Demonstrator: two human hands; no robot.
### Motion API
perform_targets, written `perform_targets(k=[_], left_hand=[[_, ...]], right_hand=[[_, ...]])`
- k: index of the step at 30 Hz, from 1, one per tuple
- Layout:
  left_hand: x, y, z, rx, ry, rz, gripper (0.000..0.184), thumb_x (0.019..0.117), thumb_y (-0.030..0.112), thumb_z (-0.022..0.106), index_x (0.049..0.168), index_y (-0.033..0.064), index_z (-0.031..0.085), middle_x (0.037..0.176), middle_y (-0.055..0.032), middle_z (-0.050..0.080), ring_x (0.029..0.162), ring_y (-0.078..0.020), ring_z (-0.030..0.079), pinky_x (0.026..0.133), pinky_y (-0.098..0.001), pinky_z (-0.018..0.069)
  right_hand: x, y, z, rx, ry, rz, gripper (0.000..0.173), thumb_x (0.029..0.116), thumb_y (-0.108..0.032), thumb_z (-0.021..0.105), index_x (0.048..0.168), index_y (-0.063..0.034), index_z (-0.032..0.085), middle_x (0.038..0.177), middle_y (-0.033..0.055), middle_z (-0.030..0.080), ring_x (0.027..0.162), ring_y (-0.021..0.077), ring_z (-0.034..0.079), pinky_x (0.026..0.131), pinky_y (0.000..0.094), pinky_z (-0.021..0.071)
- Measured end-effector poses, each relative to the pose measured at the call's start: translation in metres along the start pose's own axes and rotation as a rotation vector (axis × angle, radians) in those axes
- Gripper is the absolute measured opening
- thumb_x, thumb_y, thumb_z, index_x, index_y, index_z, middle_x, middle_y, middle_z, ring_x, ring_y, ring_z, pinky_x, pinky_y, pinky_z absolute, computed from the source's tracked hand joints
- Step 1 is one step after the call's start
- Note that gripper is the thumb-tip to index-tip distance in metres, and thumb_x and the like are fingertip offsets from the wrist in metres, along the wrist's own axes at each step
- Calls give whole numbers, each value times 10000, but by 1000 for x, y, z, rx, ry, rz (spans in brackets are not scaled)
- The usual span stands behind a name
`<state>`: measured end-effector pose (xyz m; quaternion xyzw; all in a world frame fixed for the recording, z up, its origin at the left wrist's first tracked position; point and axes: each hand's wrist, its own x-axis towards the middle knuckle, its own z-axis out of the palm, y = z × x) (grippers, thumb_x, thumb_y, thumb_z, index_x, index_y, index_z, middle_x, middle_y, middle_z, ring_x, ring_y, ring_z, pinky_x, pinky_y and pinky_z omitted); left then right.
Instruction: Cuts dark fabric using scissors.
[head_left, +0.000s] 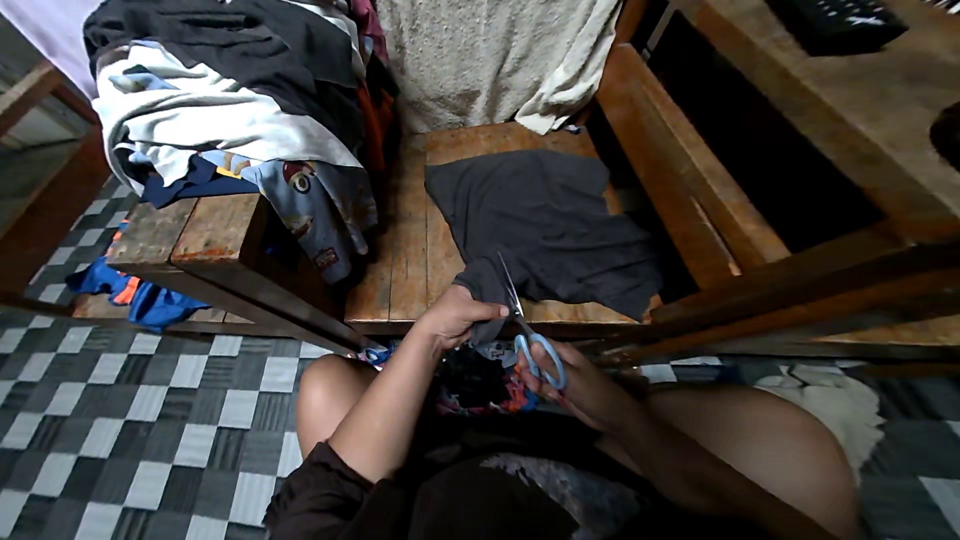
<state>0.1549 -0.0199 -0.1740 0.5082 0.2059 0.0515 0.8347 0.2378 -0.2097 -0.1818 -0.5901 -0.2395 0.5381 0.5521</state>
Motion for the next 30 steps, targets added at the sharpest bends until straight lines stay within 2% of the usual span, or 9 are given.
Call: perform_targets(k=[7,13,15,17,19,23,26,30], left_hand=[[-2,1,-3,39,-81,-14,283,830,-134,619,1053,36,589,909,-3,727,845,-73,702,818,-268,590],[-3,5,-5,74,-72,-33,262,833,-122,634,1036,39,594,888,3,727,823,-64,701,803,-259,590],[-4,8,-5,63,-35,-9,233,893,-75,624,1100,17,571,919,-10,718,854,-79,699,835,-276,589],[-2,8,-6,6,43,41,181,993,18,549,1171,-15,551,944,-41,706,873,-103,693,855,-299,584],[4,5,-7,-64,130,83,182,1040,53,493,1192,-28,551,950,-72,699,867,-130,691,849,-319,585],[7,4,-7,-134,214,96,208,958,-82,557,1159,-30,553,930,-89,696,843,-151,696,827,-330,594],[3,8,-7,-100,169,80,253,910,-119,585,1139,-15,560,933,-70,703,851,-137,697,828,-318,594],[0,9,-10,-49,78,64,315,869,-137,604,1150,-6,546,964,-56,705,887,-124,695,851,-313,590]], right_hand=[[0,0,-2,-49,-17,3,257,1037,-347,458,985,-121,569,679,-113,556,550,-35,499,522,116,410],[-1,-4,1,-64,22,28,192,1043,-261,474,964,-113,567,671,-113,536,552,-35,500,537,118,429],[-1,-5,0,-73,30,43,195,1046,-252,470,963,-105,568,671,-109,532,550,-33,499,536,121,431],[-1,-7,0,-65,25,57,188,1053,-218,455,960,-99,566,672,-105,533,548,-33,499,539,119,435],[-2,-7,0,-58,17,72,177,1052,-209,456,959,-104,564,669,-106,535,543,-37,498,529,112,427],[-2,-7,-1,-34,1,79,166,1044,-215,468,959,-108,563,661,-101,542,534,-30,497,520,113,420],[0,-3,-3,-2,-20,52,167,1016,-248,498,943,-122,580,651,-105,562,525,-32,505,508,111,418],[1,-3,-4,-41,-57,31,189,1016,-291,493,991,-122,574,687,-116,565,560,-32,522,538,122,441]])
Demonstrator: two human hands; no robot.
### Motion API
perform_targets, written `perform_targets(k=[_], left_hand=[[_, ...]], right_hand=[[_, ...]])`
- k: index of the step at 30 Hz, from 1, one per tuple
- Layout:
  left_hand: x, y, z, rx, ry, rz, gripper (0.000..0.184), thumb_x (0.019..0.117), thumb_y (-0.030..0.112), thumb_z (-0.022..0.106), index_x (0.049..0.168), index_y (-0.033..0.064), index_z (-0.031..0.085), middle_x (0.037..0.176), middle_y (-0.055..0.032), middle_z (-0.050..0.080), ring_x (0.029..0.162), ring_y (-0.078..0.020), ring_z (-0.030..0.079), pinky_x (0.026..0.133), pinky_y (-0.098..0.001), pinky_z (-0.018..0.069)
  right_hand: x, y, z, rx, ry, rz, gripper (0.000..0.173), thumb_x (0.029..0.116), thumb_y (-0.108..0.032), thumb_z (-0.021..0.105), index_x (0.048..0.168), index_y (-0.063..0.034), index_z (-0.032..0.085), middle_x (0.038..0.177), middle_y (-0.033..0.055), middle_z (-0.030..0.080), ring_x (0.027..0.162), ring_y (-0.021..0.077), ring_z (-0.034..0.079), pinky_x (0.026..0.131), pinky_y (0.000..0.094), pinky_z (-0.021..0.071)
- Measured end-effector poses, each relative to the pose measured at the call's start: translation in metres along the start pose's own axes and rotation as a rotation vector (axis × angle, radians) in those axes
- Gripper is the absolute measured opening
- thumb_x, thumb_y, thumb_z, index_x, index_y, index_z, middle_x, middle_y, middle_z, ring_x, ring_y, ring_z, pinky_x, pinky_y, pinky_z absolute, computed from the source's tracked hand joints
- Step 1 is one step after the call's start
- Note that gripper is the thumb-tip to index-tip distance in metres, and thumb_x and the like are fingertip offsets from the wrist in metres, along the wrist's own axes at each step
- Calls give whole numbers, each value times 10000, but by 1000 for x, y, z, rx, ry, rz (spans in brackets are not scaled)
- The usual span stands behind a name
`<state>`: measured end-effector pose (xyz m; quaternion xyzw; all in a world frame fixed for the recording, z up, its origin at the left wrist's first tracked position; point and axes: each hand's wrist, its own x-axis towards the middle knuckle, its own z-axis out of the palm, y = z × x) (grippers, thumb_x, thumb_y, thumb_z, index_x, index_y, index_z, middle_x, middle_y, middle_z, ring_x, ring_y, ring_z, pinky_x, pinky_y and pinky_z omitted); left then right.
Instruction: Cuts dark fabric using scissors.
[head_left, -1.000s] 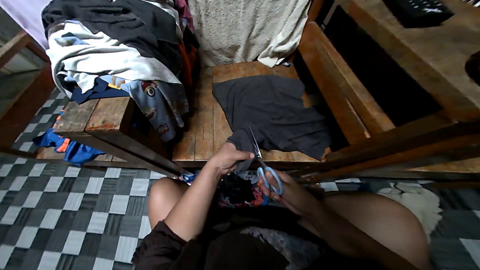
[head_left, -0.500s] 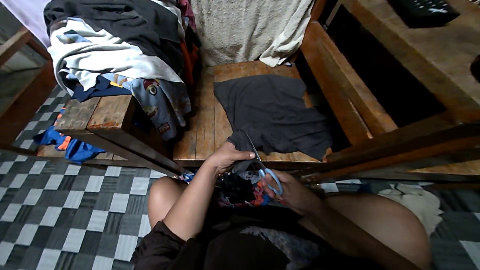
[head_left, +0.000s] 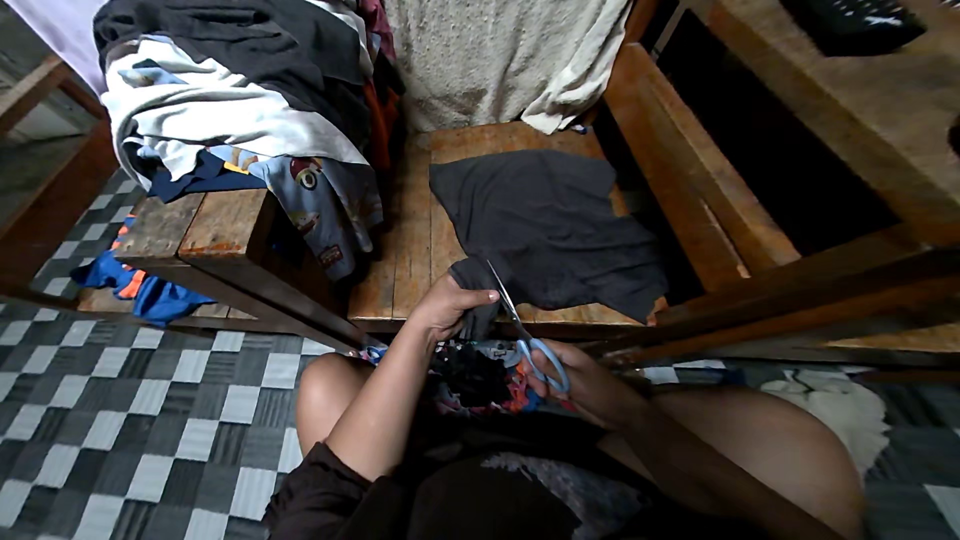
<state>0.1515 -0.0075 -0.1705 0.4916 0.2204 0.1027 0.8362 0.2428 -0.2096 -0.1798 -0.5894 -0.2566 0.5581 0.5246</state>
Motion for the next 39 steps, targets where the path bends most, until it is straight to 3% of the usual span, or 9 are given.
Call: perform_targets(k=[7,16,27,31,33,35,37,39], left_hand=[[-2,0,-1,-15,-44,-1,350,845,-137,610,1153,13,540,959,-42,715,884,-116,702,845,-308,594],[-2,-1,-3,-20,-66,2,352,840,-149,607,1146,14,546,963,-41,715,889,-118,701,853,-312,591],[-5,1,-4,154,-169,-52,417,804,-134,668,1175,7,542,995,-19,719,924,-92,700,880,-295,585],[-5,2,-5,161,-182,-56,406,805,-144,657,1165,9,551,988,-13,724,918,-87,702,879,-292,584],[-6,3,-5,169,-183,-51,382,829,-121,652,1173,6,545,989,-12,719,919,-83,698,884,-290,582],[-7,5,-4,168,-136,-44,296,920,-47,611,1203,-4,536,981,-16,714,907,-80,695,881,-290,582],[-7,7,-3,138,-41,-50,262,1016,53,537,1267,-19,522,994,-43,710,906,-96,695,880,-303,583],[-3,6,-4,54,62,-30,230,1046,79,492,1251,-17,533,972,-64,701,882,-116,693,860,-312,585]], right_hand=[[4,2,2,33,-15,-9,237,1014,-360,501,957,-141,574,671,-119,568,555,-32,522,536,117,437],[3,1,7,50,17,-13,205,1020,-316,497,944,-136,558,659,-117,542,530,-32,490,512,118,415],[6,3,2,70,-31,3,241,1007,-373,515,938,-151,577,666,-113,566,542,-31,509,517,112,417],[4,-1,4,19,-1,9,219,1044,-304,467,951,-131,564,662,-112,542,546,-27,499,529,124,421],[4,0,5,20,13,7,203,1044,-266,464,935,-129,567,665,-108,537,546,-24,498,529,125,425],[4,0,4,18,17,12,193,1042,-244,463,928,-128,567,666,-110,536,544,-26,497,530,123,427],[2,-1,4,9,22,30,182,1033,-240,472,926,-129,569,666,-111,542,546,-29,501,533,122,429],[1,-2,3,-3,16,47,172,1034,-249,483,942,-129,566,672,-112,545,549,-32,505,536,119,432]])
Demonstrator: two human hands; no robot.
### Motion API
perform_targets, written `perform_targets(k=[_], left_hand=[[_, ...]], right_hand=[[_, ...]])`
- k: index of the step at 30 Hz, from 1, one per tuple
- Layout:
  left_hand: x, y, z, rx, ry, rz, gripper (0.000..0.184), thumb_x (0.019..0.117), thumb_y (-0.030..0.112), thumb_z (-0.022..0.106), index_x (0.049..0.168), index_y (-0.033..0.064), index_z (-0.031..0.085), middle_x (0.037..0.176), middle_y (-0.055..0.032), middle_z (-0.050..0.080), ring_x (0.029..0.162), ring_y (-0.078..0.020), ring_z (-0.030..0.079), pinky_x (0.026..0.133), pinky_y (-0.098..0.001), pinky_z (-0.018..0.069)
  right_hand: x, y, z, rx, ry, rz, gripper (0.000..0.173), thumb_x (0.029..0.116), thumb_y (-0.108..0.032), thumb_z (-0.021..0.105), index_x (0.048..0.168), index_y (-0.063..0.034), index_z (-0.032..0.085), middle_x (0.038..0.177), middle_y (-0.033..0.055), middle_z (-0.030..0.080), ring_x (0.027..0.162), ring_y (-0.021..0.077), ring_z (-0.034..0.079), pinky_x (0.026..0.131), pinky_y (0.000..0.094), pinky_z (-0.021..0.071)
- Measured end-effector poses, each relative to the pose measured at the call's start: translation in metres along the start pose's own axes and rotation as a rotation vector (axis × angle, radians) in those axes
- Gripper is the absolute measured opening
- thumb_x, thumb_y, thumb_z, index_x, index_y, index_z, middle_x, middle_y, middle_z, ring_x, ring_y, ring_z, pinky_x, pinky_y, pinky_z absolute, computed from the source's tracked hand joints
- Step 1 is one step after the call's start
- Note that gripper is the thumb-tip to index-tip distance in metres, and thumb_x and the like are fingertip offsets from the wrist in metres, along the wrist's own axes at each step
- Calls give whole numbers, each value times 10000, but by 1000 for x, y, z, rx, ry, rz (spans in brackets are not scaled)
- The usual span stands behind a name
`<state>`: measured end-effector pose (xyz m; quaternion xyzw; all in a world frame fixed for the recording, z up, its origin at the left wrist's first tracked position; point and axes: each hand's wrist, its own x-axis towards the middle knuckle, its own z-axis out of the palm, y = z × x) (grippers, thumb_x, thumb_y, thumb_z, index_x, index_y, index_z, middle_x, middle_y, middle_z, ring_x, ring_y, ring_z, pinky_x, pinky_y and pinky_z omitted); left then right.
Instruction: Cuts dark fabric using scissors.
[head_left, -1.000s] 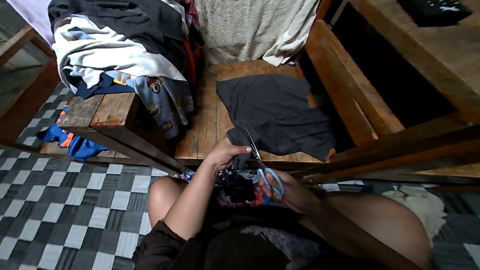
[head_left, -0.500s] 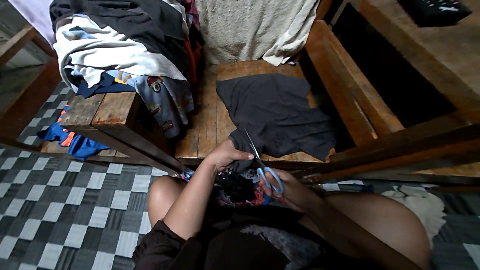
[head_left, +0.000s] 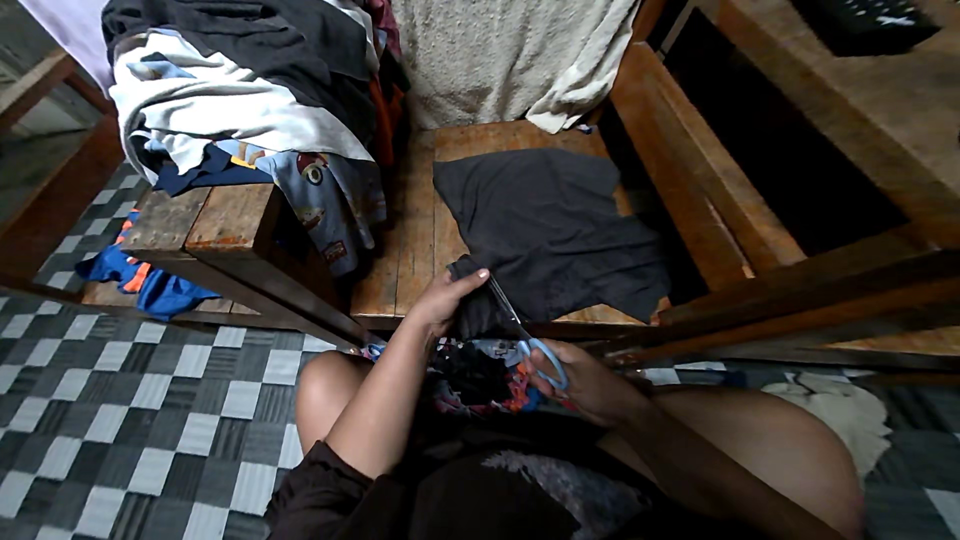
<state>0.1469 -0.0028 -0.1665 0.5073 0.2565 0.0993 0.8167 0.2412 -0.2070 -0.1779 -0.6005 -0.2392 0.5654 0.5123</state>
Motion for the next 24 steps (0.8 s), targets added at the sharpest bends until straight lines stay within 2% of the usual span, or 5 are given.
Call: perform_targets(k=[3,7,14,17,24], left_hand=[[4,-2,1,-120,103,38,175,1011,-33,508,1182,-23,547,921,-83,700,830,-140,699,817,-325,596],[1,-1,1,-115,68,35,306,935,-126,556,1219,-18,520,949,-79,702,843,-139,701,821,-323,598],[-2,-1,-7,-49,-96,24,434,867,-149,596,1256,1,477,999,-59,710,904,-135,708,864,-329,598],[-3,-1,-8,-51,-113,24,452,861,-142,605,1264,5,464,1003,-59,712,909,-136,710,867,-331,598],[-4,-2,-9,-52,-123,19,490,852,-140,610,1286,10,440,1015,-59,702,912,-130,704,869,-320,593]], right_hand=[[0,0,-1,5,-10,10,162,1027,-241,485,940,-130,564,672,-108,551,544,-31,507,527,117,432],[0,0,-3,17,-23,-22,168,1009,-273,512,927,-140,574,663,-112,562,541,-28,514,524,120,433],[4,1,-4,39,-81,-52,184,979,-337,559,928,-162,583,660,-121,577,542,-34,519,523,116,426],[6,2,-4,32,-98,-57,195,988,-343,551,933,-159,581,663,-119,577,534,-39,506,509,108,407],[7,0,-1,-32,-61,-52,200,1007,-329,514,944,-147,566,662,-121,548,555,-29,515,542,125,434]])
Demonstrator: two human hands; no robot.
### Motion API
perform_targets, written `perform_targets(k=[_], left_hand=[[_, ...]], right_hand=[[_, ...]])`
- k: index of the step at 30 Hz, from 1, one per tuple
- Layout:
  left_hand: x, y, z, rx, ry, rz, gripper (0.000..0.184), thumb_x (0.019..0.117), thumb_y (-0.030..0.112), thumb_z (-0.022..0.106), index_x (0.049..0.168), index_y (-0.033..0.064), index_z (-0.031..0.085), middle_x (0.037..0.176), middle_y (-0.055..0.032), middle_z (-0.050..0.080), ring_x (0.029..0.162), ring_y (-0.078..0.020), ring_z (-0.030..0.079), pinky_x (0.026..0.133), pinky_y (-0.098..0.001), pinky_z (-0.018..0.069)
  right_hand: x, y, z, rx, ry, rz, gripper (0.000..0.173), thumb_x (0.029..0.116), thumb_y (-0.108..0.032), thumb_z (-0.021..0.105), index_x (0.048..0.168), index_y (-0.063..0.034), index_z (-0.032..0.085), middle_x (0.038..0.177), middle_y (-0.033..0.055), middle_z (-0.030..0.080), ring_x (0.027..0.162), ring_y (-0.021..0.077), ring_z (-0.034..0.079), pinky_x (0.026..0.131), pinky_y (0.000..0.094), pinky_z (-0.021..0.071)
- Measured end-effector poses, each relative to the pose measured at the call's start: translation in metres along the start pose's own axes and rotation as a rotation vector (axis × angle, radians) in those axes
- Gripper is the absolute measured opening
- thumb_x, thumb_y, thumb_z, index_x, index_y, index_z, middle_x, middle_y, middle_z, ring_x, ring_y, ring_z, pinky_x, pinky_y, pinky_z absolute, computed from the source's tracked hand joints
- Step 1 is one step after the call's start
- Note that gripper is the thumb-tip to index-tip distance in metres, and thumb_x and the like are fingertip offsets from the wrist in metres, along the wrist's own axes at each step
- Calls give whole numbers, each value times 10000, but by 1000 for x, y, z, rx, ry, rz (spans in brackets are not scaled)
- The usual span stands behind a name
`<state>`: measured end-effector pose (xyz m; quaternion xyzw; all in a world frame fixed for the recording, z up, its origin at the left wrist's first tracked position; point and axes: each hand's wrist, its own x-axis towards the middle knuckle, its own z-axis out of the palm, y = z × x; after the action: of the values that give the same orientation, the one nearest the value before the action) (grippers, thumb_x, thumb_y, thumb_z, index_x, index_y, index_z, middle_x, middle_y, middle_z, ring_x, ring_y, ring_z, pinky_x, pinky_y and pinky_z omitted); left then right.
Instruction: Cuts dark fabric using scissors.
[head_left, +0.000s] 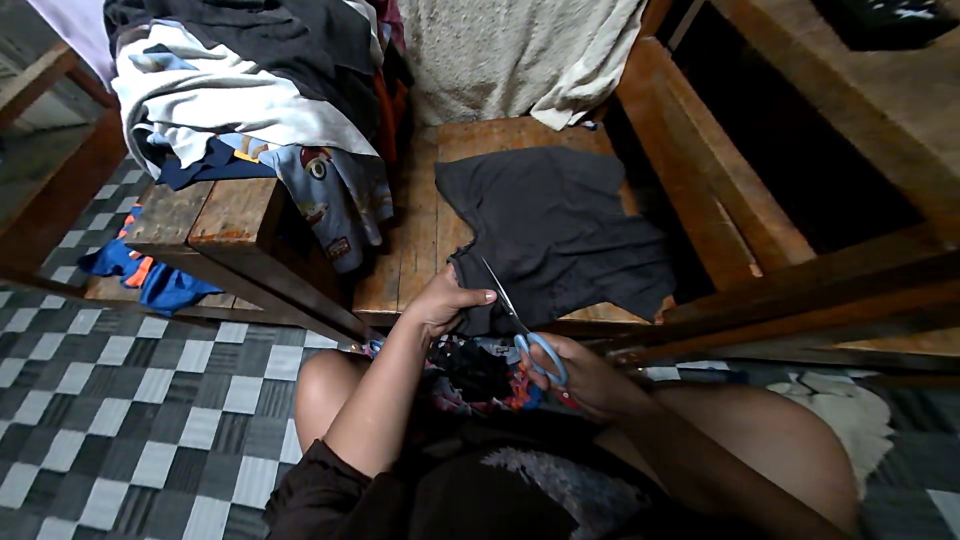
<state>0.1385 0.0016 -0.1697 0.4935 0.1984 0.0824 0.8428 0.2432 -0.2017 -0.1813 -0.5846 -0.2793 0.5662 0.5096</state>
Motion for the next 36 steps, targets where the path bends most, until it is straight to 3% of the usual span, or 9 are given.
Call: perform_targets(k=[4,9,16,24,36], left_hand=[[0,0,-1,2,-21,2,486,842,-142,611,1273,13,450,1010,-51,707,911,-126,707,866,-321,595],[-2,0,-3,41,-100,-11,464,832,-119,625,1246,17,467,1014,-28,713,922,-112,706,881,-315,591],[-2,-1,-3,41,-131,2,456,823,-123,637,1229,16,485,1017,-30,719,933,-114,708,890,-319,589],[-3,-1,-4,44,-149,-3,355,813,-127,626,1125,22,546,944,-19,723,869,-110,710,847,-308,597],[-4,-1,-11,159,-330,-60,404,788,-86,671,1160,37,574,1000,12,728,909,-77,704,864,-286,591]], right_hand=[[0,-1,0,6,-3,6,182,1015,-300,512,932,-148,566,657,-121,541,552,-28,514,546,126,441],[2,1,-3,41,-39,-13,226,965,-389,584,929,-166,575,660,-131,570,550,-36,520,533,117,428],[7,5,-5,29,-58,-58,250,979,-423,579,946,-175,581,674,-139,568,574,-36,523,565,123,437],[8,2,-2,-2,-9,-39,181,984,-329,564,903,-168,575,648,-136,551,553,-34,517,547,128,439],[11,-3,-7,-77,-34,-55,219,980,-367,554,937,-153,574,673,-134,559,595,-31,540,597,137,459]])
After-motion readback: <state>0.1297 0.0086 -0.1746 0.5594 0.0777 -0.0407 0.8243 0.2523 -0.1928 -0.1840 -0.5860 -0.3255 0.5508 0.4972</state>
